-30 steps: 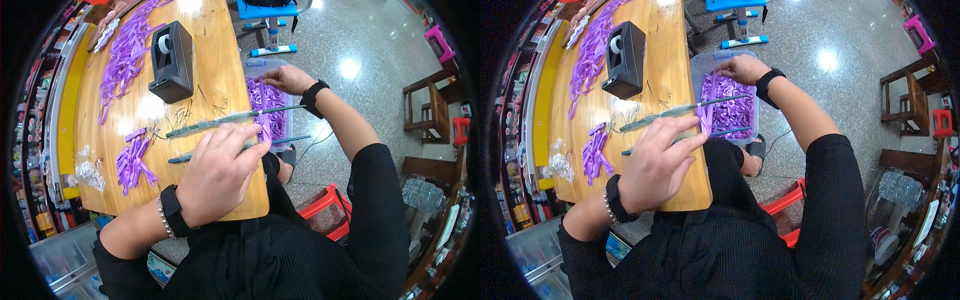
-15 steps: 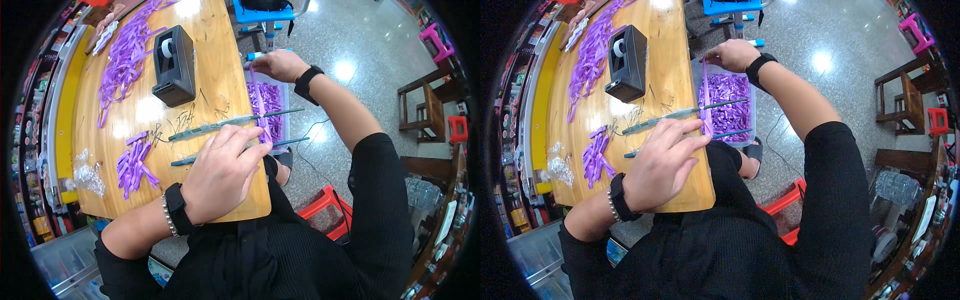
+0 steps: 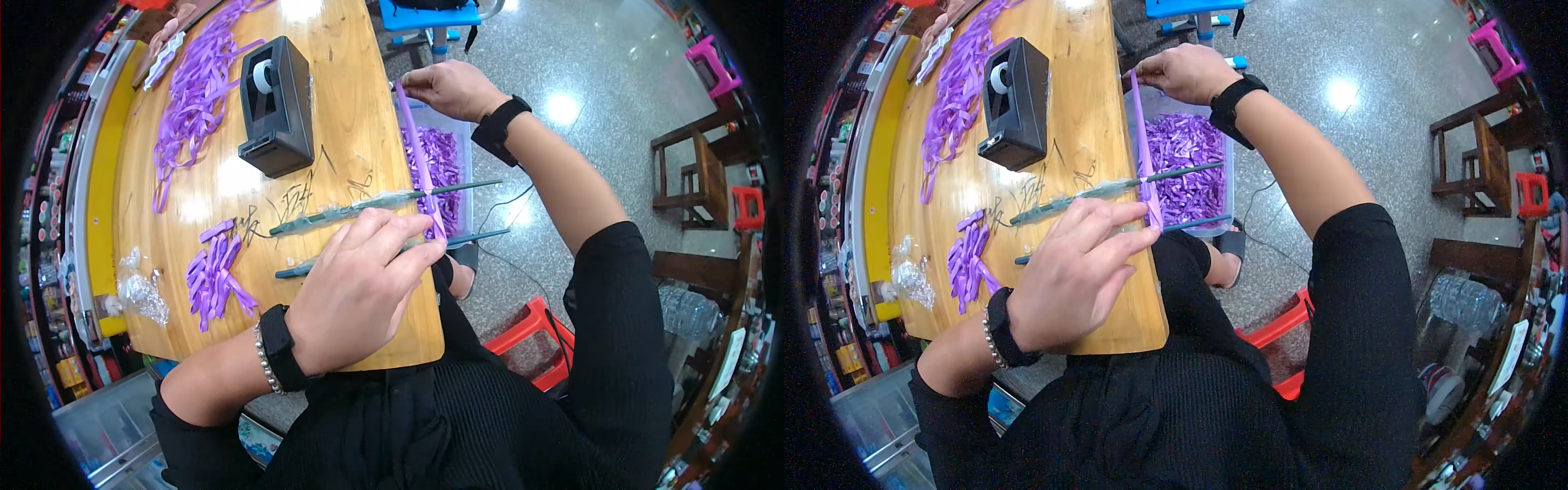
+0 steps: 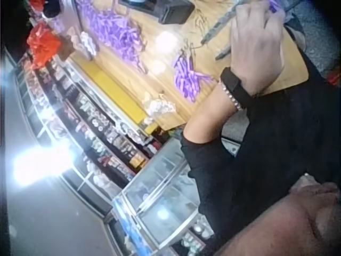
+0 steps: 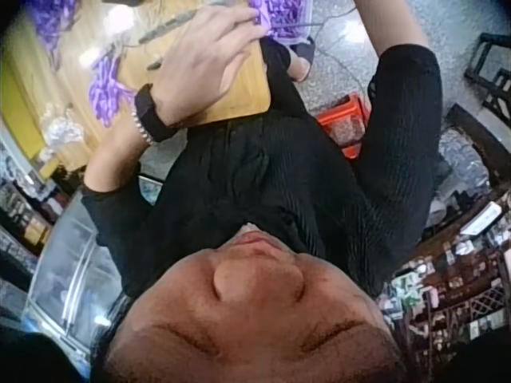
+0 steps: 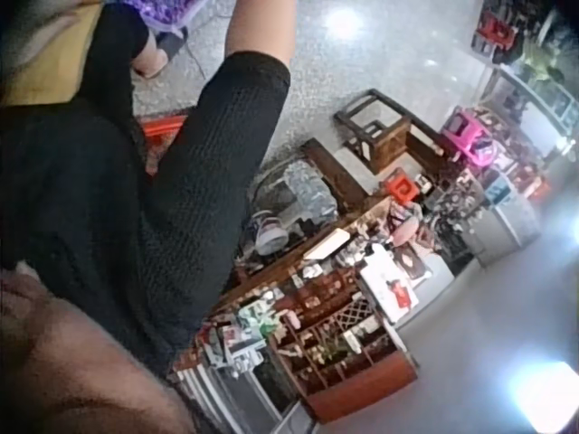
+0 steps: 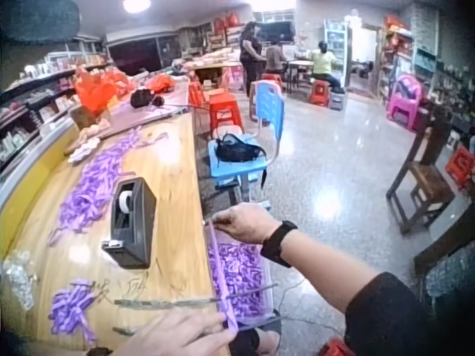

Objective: Measuring and folding purple plastic ribbons on a workbench using a ruler.

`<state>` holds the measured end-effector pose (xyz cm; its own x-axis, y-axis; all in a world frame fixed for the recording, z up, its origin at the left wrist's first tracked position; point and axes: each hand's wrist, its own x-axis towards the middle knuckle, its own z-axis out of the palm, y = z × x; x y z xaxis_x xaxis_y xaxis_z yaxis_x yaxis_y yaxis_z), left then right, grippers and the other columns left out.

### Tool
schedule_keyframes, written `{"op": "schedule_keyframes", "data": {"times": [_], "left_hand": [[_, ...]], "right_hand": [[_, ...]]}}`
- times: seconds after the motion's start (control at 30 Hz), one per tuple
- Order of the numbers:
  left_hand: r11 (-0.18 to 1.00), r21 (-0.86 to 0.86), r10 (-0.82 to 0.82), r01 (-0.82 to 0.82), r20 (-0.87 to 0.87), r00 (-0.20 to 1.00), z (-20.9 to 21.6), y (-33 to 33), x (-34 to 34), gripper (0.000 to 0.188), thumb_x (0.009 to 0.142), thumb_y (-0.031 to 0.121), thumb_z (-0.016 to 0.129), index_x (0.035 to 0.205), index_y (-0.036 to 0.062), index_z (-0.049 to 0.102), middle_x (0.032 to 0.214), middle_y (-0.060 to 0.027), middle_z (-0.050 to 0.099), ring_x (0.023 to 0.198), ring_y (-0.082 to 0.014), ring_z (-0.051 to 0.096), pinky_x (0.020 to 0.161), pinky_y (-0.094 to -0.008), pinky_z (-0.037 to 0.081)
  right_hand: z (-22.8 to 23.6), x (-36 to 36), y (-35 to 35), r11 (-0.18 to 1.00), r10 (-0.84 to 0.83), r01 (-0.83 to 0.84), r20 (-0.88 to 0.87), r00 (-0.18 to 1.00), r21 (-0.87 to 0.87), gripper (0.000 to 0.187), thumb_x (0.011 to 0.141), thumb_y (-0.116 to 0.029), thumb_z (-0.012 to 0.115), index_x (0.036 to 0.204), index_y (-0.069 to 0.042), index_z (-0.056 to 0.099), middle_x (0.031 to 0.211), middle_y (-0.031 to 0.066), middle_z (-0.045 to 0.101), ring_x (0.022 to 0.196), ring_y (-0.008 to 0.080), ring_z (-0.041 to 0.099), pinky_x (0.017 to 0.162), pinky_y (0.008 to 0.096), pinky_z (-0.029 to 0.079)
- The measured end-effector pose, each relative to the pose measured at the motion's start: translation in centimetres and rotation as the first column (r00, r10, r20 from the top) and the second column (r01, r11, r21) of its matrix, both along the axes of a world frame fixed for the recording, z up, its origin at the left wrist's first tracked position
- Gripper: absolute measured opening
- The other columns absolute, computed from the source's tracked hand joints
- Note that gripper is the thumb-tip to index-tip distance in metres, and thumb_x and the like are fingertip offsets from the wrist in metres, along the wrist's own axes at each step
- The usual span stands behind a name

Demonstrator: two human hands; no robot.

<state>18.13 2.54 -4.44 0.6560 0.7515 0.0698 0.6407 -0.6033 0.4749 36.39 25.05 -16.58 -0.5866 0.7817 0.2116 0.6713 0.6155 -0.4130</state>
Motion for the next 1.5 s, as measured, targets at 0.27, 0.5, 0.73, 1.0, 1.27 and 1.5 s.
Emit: {"op": "schedule_keyframes", "data": {"times": [0.27,0.5,0.73,1.0,1.27,1.5], "left_hand": [[1.000,0.012,0.005,-0.005,-0.016,1.000,-0.1,-0.2,-0.1,0.046,0.069,-0.002,0.069,0.114,0.0026,0.061,0.121,-0.0141,0.056,0.108,-0.0341,0.052,0.097,-0.0420,0.042],[1.000,0.016,0.003,-0.003,-0.012,1.000,-0.1,-0.3,-0.2,0.046,0.069,-0.001,0.069,0.114,0.0025,0.061,0.122,-0.0140,0.056,0.109,-0.0340,0.052,0.096,-0.0418,0.043],[0.999,0.036,-0.002,0.001,0.009,1.000,-0.4,-0.3,-0.4,0.042,0.072,-0.001,0.067,0.114,0.0026,0.061,0.122,-0.0133,0.057,0.108,-0.0340,0.052,0.096,-0.0416,0.043],[0.998,0.063,-0.013,0.010,0.042,0.999,-0.6,-0.3,-0.5,0.040,0.074,0.000,0.066,0.114,0.0032,0.061,0.120,-0.0126,0.057,0.107,-0.0330,0.053,0.095,-0.0411,0.044],[0.999,0.039,-0.009,0.007,0.049,0.999,-0.6,-0.2,-0.6,0.039,0.075,0.001,0.066,0.113,0.0031,0.062,0.120,-0.0127,0.058,0.106,-0.0327,0.053,0.094,-0.0407,0.044],[0.999,0.035,0.000,-0.001,0.016,1.000,-0.6,-0.3,-0.6,0.040,0.074,0.000,0.066,0.114,0.0033,0.062,0.122,-0.0130,0.057,0.107,-0.0330,0.053,0.095,-0.0410,0.044]], "right_hand": [[1.0,-0.5,0.1,0.989,-0.027,0.023,0.026,0.999,0.145,0.026,0.093,-0.040,0.052,0.110,-0.031,0.070,0.089,0.0076,0.071,0.080,0.0297,0.067,0.072,0.0415,0.054],[1.8,-1.1,-0.3,0.949,-0.036,0.038,-0.014,0.999,0.312,0.021,0.091,-0.029,0.057,0.106,-0.024,0.072,0.082,0.0092,0.069,0.073,0.0311,0.065,0.066,0.0412,0.052],[3.3,-0.5,-0.5,0.908,-0.078,0.069,0.004,0.997,0.414,0.021,0.092,-0.030,0.056,0.105,-0.025,0.071,0.076,0.0093,0.068,0.070,0.0299,0.065,0.063,0.0400,0.052],[4.9,-0.7,-0.7,0.824,0.060,0.004,-0.093,0.994,0.566,0.019,0.090,-0.024,0.057,0.103,-0.025,0.071,0.078,0.0050,0.069,0.069,0.0282,0.065,0.062,0.0389,0.052],[4.2,-2.1,-1.0,0.772,-0.046,0.091,-0.086,0.995,0.629,0.022,0.090,-0.031,0.061,0.111,-0.035,0.068,0.074,-0.0038,0.061,0.066,0.0167,0.060,0.068,0.0332,0.043],[3.1,-2.5,-0.5,0.757,-0.044,0.071,-0.058,0.997,0.650,0.023,0.091,-0.036,0.061,0.112,-0.040,0.068,0.071,-0.0076,0.057,0.066,0.0111,0.058,0.070,0.0311,0.041]]}}
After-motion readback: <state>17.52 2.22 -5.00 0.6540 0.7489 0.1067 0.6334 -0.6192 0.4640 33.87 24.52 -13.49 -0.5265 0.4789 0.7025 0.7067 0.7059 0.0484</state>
